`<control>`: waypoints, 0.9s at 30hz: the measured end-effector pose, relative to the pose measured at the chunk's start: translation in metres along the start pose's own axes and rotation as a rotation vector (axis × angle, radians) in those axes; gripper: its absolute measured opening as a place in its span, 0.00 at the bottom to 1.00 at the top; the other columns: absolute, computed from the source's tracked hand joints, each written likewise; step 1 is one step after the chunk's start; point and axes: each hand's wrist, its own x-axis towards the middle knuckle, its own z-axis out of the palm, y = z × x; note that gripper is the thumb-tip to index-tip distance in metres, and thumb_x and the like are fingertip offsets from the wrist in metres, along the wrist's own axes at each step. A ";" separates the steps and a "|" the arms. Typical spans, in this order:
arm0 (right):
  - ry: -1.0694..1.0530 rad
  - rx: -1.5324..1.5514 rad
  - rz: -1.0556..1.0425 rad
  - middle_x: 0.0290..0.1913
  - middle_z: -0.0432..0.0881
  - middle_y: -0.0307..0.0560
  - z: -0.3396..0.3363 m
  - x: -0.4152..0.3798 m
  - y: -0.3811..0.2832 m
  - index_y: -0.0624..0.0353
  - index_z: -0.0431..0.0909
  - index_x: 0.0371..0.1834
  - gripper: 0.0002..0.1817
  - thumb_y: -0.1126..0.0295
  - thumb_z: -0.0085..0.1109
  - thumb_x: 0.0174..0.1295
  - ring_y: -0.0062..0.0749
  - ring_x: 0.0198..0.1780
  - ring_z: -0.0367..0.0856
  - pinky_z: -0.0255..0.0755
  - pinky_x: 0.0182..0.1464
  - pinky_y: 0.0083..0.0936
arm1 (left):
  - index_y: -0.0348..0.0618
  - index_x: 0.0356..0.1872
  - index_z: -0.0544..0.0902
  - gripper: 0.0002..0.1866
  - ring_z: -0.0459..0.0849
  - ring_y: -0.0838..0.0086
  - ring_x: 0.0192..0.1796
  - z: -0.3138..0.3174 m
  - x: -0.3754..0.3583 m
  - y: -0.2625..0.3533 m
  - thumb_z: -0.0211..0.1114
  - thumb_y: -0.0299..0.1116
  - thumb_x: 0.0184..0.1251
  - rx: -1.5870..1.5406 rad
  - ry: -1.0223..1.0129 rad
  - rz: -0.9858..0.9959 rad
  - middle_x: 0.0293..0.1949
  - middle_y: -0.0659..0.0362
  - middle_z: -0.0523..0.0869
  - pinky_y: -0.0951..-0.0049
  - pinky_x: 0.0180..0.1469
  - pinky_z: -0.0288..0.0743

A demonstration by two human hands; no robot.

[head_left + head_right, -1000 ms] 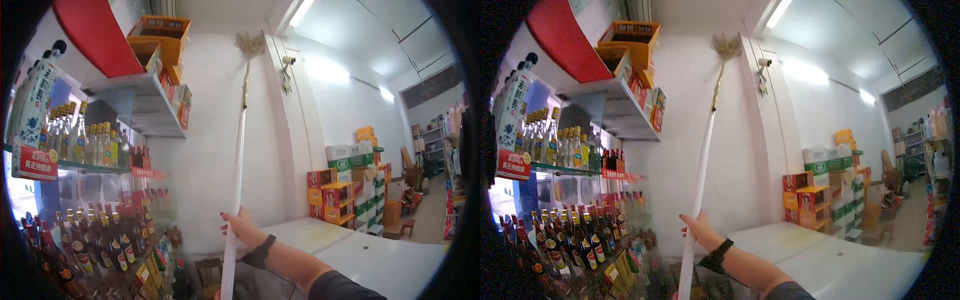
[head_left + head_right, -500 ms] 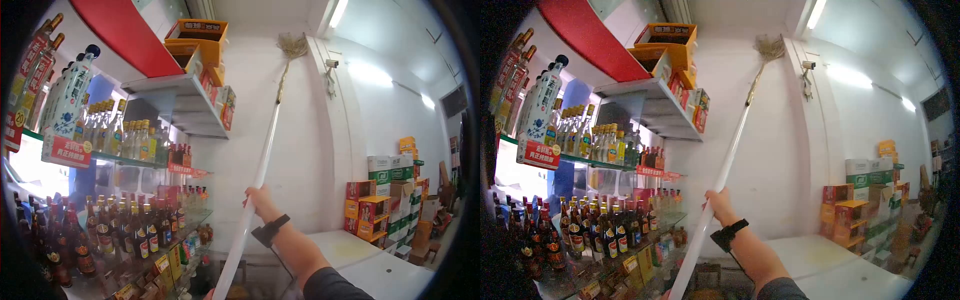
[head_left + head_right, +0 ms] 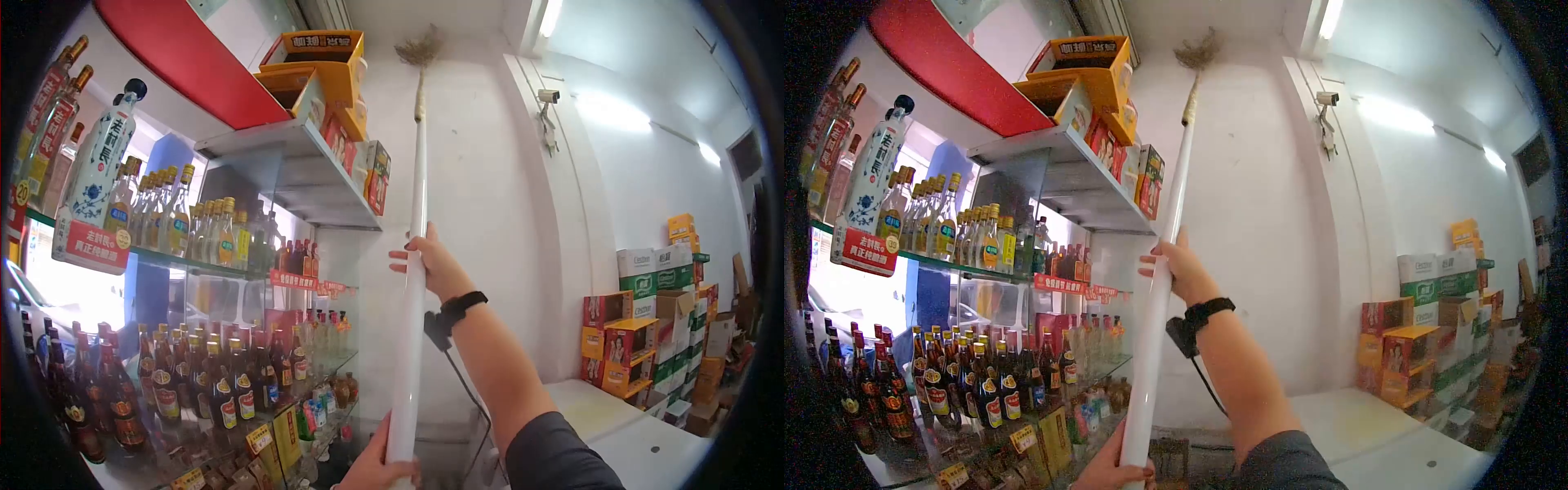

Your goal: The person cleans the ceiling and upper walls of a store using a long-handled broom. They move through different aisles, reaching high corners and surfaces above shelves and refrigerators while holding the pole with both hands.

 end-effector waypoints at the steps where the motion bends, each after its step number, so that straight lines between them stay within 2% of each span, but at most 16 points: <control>1: -0.032 0.031 0.040 0.33 0.66 0.49 -0.002 -0.011 0.007 0.52 0.47 0.57 0.31 0.79 0.45 0.49 0.39 0.28 0.73 0.74 0.28 0.32 | 0.46 0.65 0.45 0.40 0.77 0.70 0.22 0.004 0.008 -0.002 0.56 0.24 0.52 -0.035 0.010 0.015 0.27 0.53 0.77 0.71 0.24 0.74; 3: -0.126 0.068 0.103 0.29 0.66 0.48 -0.006 -0.027 0.019 0.43 0.45 0.60 0.36 0.82 0.46 0.48 0.35 0.23 0.72 0.72 0.22 0.31 | 0.47 0.65 0.44 0.40 0.77 0.71 0.22 0.014 0.025 0.001 0.55 0.23 0.52 -0.090 0.010 0.081 0.27 0.53 0.76 0.72 0.24 0.74; 5: -0.121 0.009 0.105 0.29 0.65 0.48 -0.009 -0.018 0.015 0.44 0.45 0.59 0.37 0.82 0.48 0.46 0.35 0.19 0.71 0.72 0.18 0.29 | 0.47 0.65 0.44 0.39 0.77 0.72 0.22 0.023 0.036 0.003 0.55 0.23 0.52 -0.136 0.024 0.151 0.26 0.54 0.76 0.72 0.23 0.73; 6: -0.114 -0.010 0.108 0.29 0.65 0.48 -0.009 -0.011 0.014 0.45 0.45 0.58 0.37 0.82 0.49 0.45 0.35 0.17 0.70 0.71 0.16 0.28 | 0.48 0.65 0.44 0.40 0.77 0.70 0.23 0.020 0.042 0.004 0.55 0.24 0.52 -0.124 0.005 0.153 0.29 0.52 0.76 0.71 0.25 0.74; 8: -0.046 -0.032 0.148 0.28 0.64 0.48 -0.003 0.008 0.004 0.46 0.48 0.56 0.35 0.83 0.49 0.45 0.34 0.17 0.69 0.70 0.15 0.30 | 0.48 0.65 0.43 0.41 0.78 0.66 0.26 0.016 0.060 0.012 0.56 0.26 0.52 -0.109 -0.044 0.172 0.37 0.49 0.77 0.69 0.29 0.74; 10: -0.021 -0.051 0.178 0.28 0.64 0.48 0.006 0.020 -0.004 0.46 0.49 0.54 0.33 0.83 0.49 0.44 0.34 0.17 0.68 0.70 0.15 0.32 | 0.50 0.64 0.43 0.42 0.77 0.69 0.29 0.019 0.071 0.020 0.56 0.21 0.48 -0.188 -0.031 0.139 0.36 0.52 0.73 0.69 0.30 0.74; 11: -0.034 -0.072 0.154 0.25 0.64 0.45 0.008 0.026 -0.007 0.45 0.49 0.58 0.34 0.82 0.48 0.47 0.30 0.18 0.68 0.69 0.16 0.26 | 0.50 0.64 0.43 0.43 0.76 0.70 0.31 0.020 0.075 0.026 0.56 0.19 0.47 -0.226 -0.024 0.118 0.36 0.53 0.71 0.69 0.31 0.73; 14: 0.019 -0.095 0.214 0.24 0.63 0.46 0.006 0.044 -0.007 0.45 0.51 0.56 0.33 0.81 0.50 0.46 0.30 0.18 0.68 0.69 0.16 0.26 | 0.51 0.64 0.41 0.44 0.77 0.68 0.28 0.022 0.092 0.035 0.54 0.17 0.47 -0.123 -0.052 0.169 0.32 0.52 0.72 0.67 0.28 0.74; 15: 0.029 -0.099 0.171 0.26 0.64 0.48 0.003 0.049 -0.002 0.53 0.55 0.49 0.27 0.79 0.52 0.44 0.34 0.16 0.68 0.70 0.16 0.31 | 0.50 0.64 0.39 0.44 0.77 0.68 0.27 0.018 0.096 0.033 0.54 0.17 0.46 -0.077 -0.046 0.170 0.32 0.52 0.71 0.67 0.28 0.74; 18: 0.086 -0.153 0.194 0.24 0.65 0.47 -0.001 0.055 0.007 0.60 0.59 0.42 0.20 0.79 0.51 0.44 0.33 0.15 0.68 0.69 0.16 0.30 | 0.51 0.64 0.36 0.46 0.77 0.67 0.25 0.008 0.102 0.030 0.53 0.17 0.46 0.034 -0.029 0.142 0.30 0.51 0.72 0.67 0.27 0.74; 21: 0.030 -0.081 0.186 0.22 0.65 0.47 -0.008 0.042 0.014 0.63 0.59 0.36 0.15 0.79 0.51 0.44 0.33 0.15 0.68 0.69 0.16 0.31 | 0.53 0.64 0.34 0.46 0.77 0.65 0.24 0.005 0.099 0.028 0.52 0.17 0.47 0.103 -0.029 0.081 0.28 0.50 0.73 0.65 0.26 0.74; 24: 0.082 -0.089 0.190 0.23 0.66 0.46 -0.010 0.017 0.019 0.62 0.60 0.37 0.15 0.79 0.49 0.46 0.31 0.17 0.69 0.69 0.17 0.28 | 0.52 0.64 0.32 0.47 0.78 0.65 0.25 -0.001 0.087 0.016 0.53 0.18 0.47 0.160 -0.052 0.056 0.28 0.51 0.73 0.65 0.28 0.74; 27: 0.116 -0.093 0.195 0.25 0.66 0.47 -0.017 -0.001 0.021 0.62 0.60 0.35 0.13 0.79 0.48 0.45 0.32 0.18 0.69 0.70 0.19 0.30 | 0.52 0.64 0.31 0.48 0.78 0.66 0.26 -0.005 0.082 0.010 0.54 0.18 0.48 0.196 -0.098 0.001 0.31 0.51 0.73 0.66 0.30 0.74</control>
